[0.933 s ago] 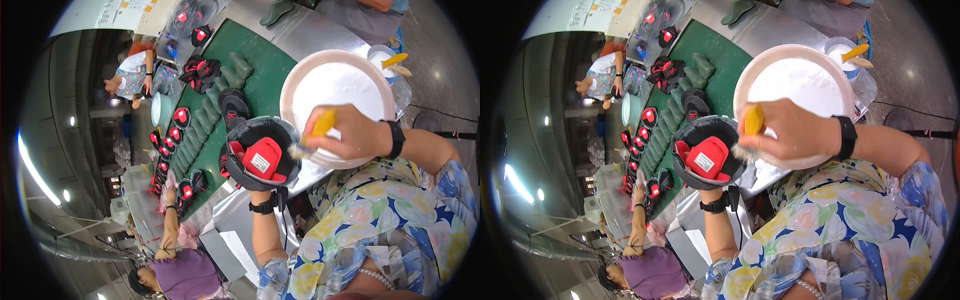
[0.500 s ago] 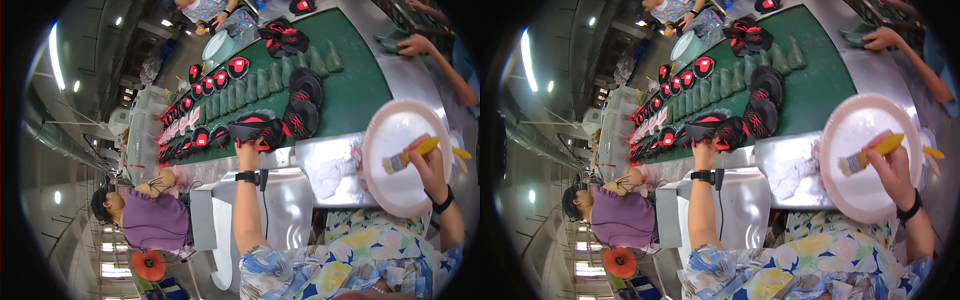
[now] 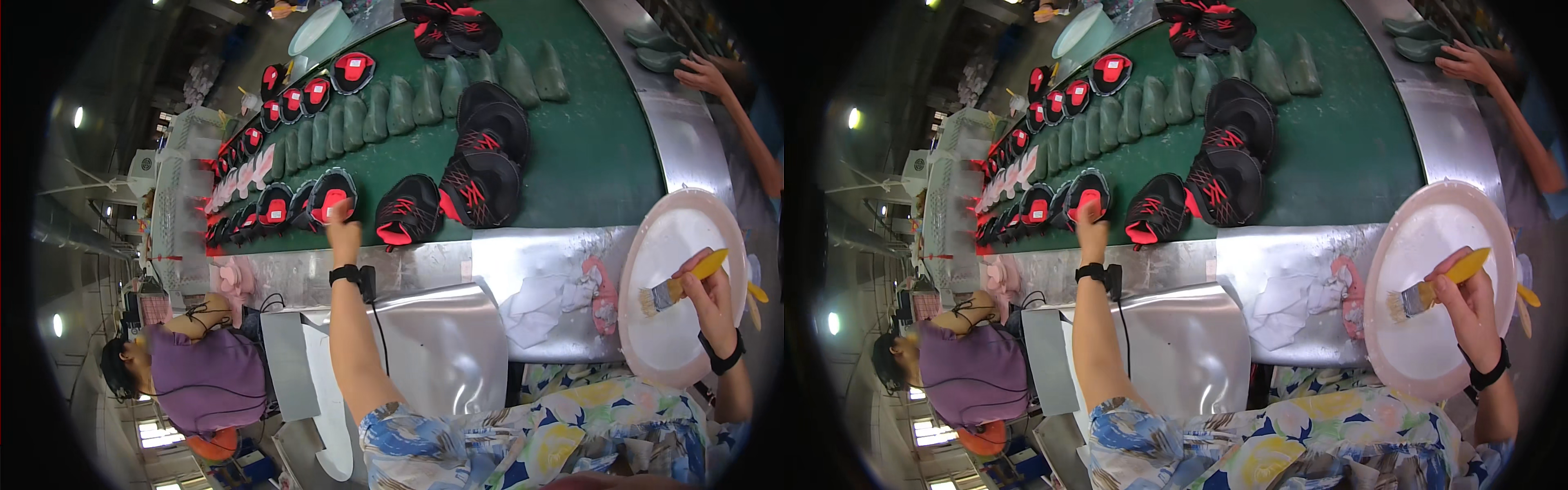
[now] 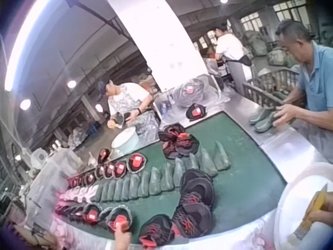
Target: Applying glue to the interior components of a shoe using a brush and a container of adhesive.
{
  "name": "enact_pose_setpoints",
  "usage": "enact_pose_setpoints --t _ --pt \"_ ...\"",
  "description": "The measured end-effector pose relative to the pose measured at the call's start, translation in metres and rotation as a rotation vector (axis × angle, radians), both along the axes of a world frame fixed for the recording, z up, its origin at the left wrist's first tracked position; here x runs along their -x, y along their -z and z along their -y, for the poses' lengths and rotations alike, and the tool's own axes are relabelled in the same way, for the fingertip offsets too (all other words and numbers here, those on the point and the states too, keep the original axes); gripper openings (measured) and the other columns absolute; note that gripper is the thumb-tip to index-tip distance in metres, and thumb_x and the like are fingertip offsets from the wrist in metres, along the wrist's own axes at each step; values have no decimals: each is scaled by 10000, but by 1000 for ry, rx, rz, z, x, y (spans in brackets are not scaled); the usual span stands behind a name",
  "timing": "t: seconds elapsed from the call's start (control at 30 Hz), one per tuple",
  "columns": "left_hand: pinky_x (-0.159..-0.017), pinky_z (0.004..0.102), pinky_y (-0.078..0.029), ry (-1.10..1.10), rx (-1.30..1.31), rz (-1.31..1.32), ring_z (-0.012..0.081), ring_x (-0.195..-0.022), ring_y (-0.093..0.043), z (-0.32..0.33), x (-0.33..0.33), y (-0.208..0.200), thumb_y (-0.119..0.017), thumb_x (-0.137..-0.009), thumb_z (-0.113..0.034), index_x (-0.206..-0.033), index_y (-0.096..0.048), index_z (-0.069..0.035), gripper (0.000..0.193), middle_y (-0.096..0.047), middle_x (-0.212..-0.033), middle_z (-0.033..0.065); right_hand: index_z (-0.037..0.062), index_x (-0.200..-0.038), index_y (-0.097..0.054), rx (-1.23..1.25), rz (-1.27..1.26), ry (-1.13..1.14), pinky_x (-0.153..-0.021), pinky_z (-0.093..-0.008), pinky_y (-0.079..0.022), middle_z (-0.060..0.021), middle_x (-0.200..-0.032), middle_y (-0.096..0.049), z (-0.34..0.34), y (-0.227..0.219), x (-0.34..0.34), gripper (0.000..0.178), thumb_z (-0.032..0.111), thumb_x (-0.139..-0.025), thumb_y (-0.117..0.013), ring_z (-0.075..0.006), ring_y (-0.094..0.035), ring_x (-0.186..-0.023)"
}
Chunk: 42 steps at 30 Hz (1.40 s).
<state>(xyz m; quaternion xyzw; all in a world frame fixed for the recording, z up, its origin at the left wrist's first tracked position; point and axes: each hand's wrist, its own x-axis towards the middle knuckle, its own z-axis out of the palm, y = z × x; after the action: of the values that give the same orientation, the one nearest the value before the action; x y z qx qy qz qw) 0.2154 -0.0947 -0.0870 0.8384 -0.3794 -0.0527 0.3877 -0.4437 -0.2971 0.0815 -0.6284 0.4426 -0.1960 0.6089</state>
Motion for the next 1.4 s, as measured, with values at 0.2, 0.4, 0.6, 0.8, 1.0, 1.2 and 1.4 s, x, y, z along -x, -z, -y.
enact_pose_setpoints --t 0.2,0.4,0.6,0.8,1.0,1.2,1.4 --pt "-1033 434 -484 500 -476 227 359 -1174 -599 93 100 -22 -678 -752 4 -1233 -702 -148 505 -629 -1245 159 -3 -974 -615 160 -45 -141 -756 -304 -512 -103 -924 -651 -22 -6 2 92 27 -918 -682 -201 -662 -825" --pt "-882 431 -533 733 -369 330 324 -1118 -638 160 242 -43 -653 -808 -39 -1173 -633 -58 366 -675 -1100 176 36 -953 -636 687 -150 -602 -805 -403 -523 -124 -916 -655 -28 14 22 197 109 -823 -765 -340 -642 -879" --pt "-982 419 -538 570 119 -667 249 -1190 -630 122 247 -113 -597 -872 64 -1461 -456 -88 624 -655 -1254 111 22 -865 -588 604 -71 -307 -808 -390 -522 -128 -960 -666 -3 -11 81 167 89 -883 -740 -326 -659 -885" --pt "-1098 412 -485 594 239 -1090 255 -1298 -570 91 322 -166 -624 -1010 -204 -1486 -432 -19 545 -564 -1436 112 36 -956 -680 798 130 -67 -668 -351 -485 -105 -831 -680 33 -19 87 235 270 -945 -696 -253 -624 -687" --pt "-1108 427 -475 715 112 -984 261 -1302 -566 106 397 -164 -603 -1018 -244 -1486 -433 -25 544 -563 -1437 119 23 -951 -599 743 298 8 -643 -367 -494 -131 -778 -668 43 -46 61 295 282 -910 -735 -257 -645 -668" --pt "-1117 442 -466 737 201 -567 266 -1307 -562 107 434 -151 -582 -1026 -284 -1487 -434 -30 546 -561 -1438 126 -18 -902 -575 568 148 115 -618 -394 -497 -172 -713 -651 11 -41 70 378 308 -879 -765 -328 -664 -665" --pt "-1127 458 -456 711 260 -372 272 -1311 -558 107 438 -147 -562 -1034 -324 -1487 -434 -36 552 -560 -1439 133 -43 -856 -661 328 229 198 -614 -368 -505 -169 -721 -675 -11 -25 62 366 308 -879 -759 -287 -676 -648"
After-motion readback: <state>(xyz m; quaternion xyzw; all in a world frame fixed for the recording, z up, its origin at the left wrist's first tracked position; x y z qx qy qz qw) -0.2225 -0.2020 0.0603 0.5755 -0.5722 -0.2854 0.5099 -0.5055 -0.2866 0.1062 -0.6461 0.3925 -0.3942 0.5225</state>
